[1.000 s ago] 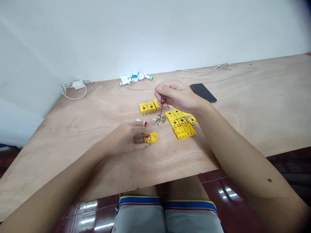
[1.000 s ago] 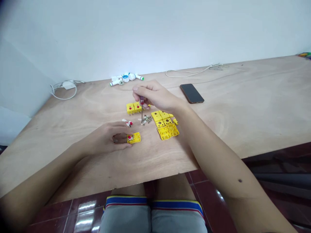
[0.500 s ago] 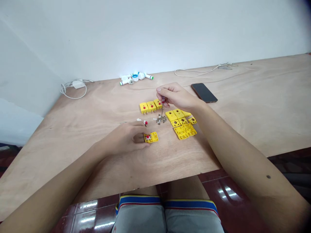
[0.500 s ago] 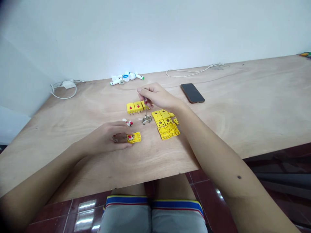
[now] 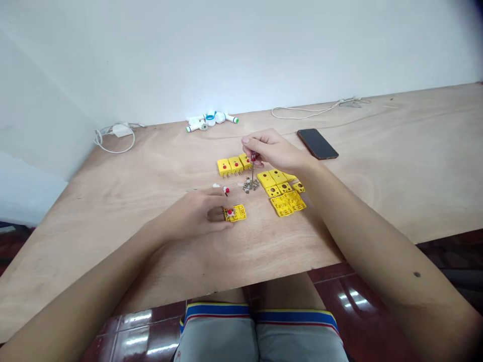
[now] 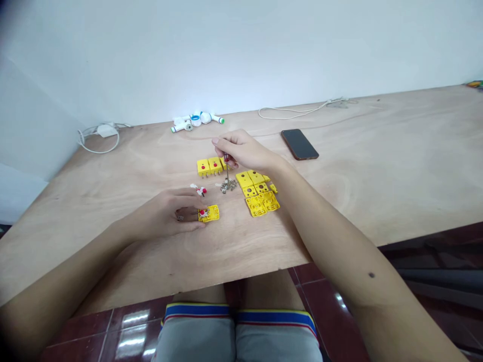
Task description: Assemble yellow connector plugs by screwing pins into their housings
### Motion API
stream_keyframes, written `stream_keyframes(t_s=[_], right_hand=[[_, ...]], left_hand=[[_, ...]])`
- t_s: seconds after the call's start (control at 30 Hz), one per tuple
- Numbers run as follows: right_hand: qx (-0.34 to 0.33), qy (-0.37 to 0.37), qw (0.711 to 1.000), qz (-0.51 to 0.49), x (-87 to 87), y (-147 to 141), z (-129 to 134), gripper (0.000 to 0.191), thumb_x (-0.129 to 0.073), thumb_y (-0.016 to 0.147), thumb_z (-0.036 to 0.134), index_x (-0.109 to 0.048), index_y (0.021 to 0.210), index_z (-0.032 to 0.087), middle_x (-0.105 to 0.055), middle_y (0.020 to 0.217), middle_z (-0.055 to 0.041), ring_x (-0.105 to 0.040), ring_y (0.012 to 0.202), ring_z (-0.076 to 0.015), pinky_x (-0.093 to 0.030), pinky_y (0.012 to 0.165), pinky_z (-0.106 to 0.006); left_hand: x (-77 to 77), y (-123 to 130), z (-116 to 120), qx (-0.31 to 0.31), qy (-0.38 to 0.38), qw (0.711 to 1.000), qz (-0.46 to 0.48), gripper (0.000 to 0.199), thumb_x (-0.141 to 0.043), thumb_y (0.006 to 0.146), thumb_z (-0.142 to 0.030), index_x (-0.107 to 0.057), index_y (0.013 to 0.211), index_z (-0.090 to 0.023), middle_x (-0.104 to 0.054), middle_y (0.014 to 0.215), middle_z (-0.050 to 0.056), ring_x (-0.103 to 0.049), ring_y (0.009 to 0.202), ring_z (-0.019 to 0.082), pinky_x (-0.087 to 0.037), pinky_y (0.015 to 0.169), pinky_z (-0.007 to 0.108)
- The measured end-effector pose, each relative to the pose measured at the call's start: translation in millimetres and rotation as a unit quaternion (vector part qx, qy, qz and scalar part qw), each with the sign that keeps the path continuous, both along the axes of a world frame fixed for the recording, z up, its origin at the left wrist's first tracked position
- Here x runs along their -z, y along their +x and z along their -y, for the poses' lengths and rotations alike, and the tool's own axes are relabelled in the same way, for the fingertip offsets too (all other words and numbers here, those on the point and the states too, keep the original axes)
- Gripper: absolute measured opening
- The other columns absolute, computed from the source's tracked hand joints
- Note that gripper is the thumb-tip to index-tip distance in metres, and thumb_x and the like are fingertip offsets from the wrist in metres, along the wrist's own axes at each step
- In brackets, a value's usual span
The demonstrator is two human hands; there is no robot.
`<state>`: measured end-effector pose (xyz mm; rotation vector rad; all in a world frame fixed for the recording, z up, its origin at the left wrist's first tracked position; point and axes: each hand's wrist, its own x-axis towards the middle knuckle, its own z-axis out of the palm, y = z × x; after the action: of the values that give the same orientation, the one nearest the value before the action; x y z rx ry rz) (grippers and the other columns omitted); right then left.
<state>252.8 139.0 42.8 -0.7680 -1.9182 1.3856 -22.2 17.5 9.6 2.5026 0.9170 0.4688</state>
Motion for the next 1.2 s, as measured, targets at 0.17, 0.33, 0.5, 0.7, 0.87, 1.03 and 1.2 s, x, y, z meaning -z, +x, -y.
stream_keyframes(t_s=[0.17,0.33,0.5,0.7,0.87,1.03,1.2], right_hand=[[0.004,0.006,1.000,-0.002,-2.4,-1.2,3.0,0.052,-0.064,0.113,0.057,-0.060,0.077,0.020,-0.051,0.068,0.0027,-0.048,0.056,-0.0103,-0.038,0.054,-0.027],[0.017,0.016,1.000,0.006,-4.5,-1.2,5.3,0.051,-0.062,0.114,0.056,-0.058,0.077,0.020,-0.048,0.067,0.0036,-0.049,0.056,-0.0099,-0.038,0.054,-0.026],[0.032,0.011,0.999,0.020,-0.9,-4.1,4.9,0.056,-0.068,0.108,0.067,-0.057,0.076,0.022,-0.049,0.067,0.0026,-0.049,0.059,-0.0115,-0.037,0.054,-0.027],[0.040,0.025,0.999,0.021,-0.2,-5.7,6.4,0.055,-0.067,0.109,0.065,-0.056,0.077,0.022,-0.048,0.070,0.0024,-0.048,0.060,-0.0117,-0.038,0.057,-0.029],[0.043,0.024,0.999,0.022,-0.2,-6.3,6.1,0.055,-0.068,0.109,0.063,-0.056,0.075,0.021,-0.048,0.069,0.0023,-0.048,0.059,-0.0113,-0.037,0.056,-0.029],[0.038,0.009,0.999,-0.024,0.6,-7.6,6.1,0.053,-0.070,0.109,0.060,-0.058,0.076,0.021,-0.048,0.067,0.0037,-0.048,0.056,-0.0102,-0.035,0.054,-0.028],[-0.066,-0.039,0.995,-0.063,1.1,-16.6,17.7,0.052,-0.074,0.105,0.066,-0.064,0.081,0.020,-0.054,0.069,0.0040,-0.052,0.055,-0.0096,-0.038,0.050,-0.027]], left_hand=[[0.3,0.6,0.0,-0.002,-0.010,1.000,0.002,0.031,-0.078,0.105,-0.045,-0.081,0.129,-0.026,-0.078,0.127,0.010,-0.077,0.113,0.026,-0.062,0.090,0.037],[0.6,0.2,0.0,-0.002,0.000,1.000,-0.001,0.030,-0.076,0.105,-0.046,-0.082,0.126,-0.025,-0.078,0.130,0.011,-0.078,0.113,0.026,-0.063,0.089,0.037],[-1.5,1.1,0.1,0.000,0.004,1.000,-0.003,0.031,-0.076,0.106,-0.046,-0.082,0.128,-0.025,-0.078,0.126,0.011,-0.078,0.107,0.024,-0.062,0.087,0.036],[-1.4,-0.1,0.1,0.002,0.007,1.000,-0.008,0.030,-0.076,0.105,-0.045,-0.081,0.126,-0.024,-0.078,0.129,0.011,-0.078,0.105,0.024,-0.061,0.083,0.035],[-0.3,-0.9,-0.2,0.002,0.008,1.000,-0.007,0.031,-0.075,0.106,-0.045,-0.081,0.129,-0.024,-0.077,0.131,0.012,-0.078,0.109,0.025,-0.062,0.087,0.036],[-2.7,2.1,0.6,-0.002,-0.002,1.000,0.003,0.029,-0.078,0.103,-0.041,-0.082,0.127,-0.025,-0.078,0.128,0.011,-0.078,0.109,0.025,-0.061,0.085,0.034],[-4.5,5.0,1.2,-0.010,-0.020,1.000,0.010,0.029,-0.081,0.101,-0.039,-0.081,0.126,-0.025,-0.080,0.116,0.008,-0.076,0.110,0.025,-0.059,0.086,0.035]])
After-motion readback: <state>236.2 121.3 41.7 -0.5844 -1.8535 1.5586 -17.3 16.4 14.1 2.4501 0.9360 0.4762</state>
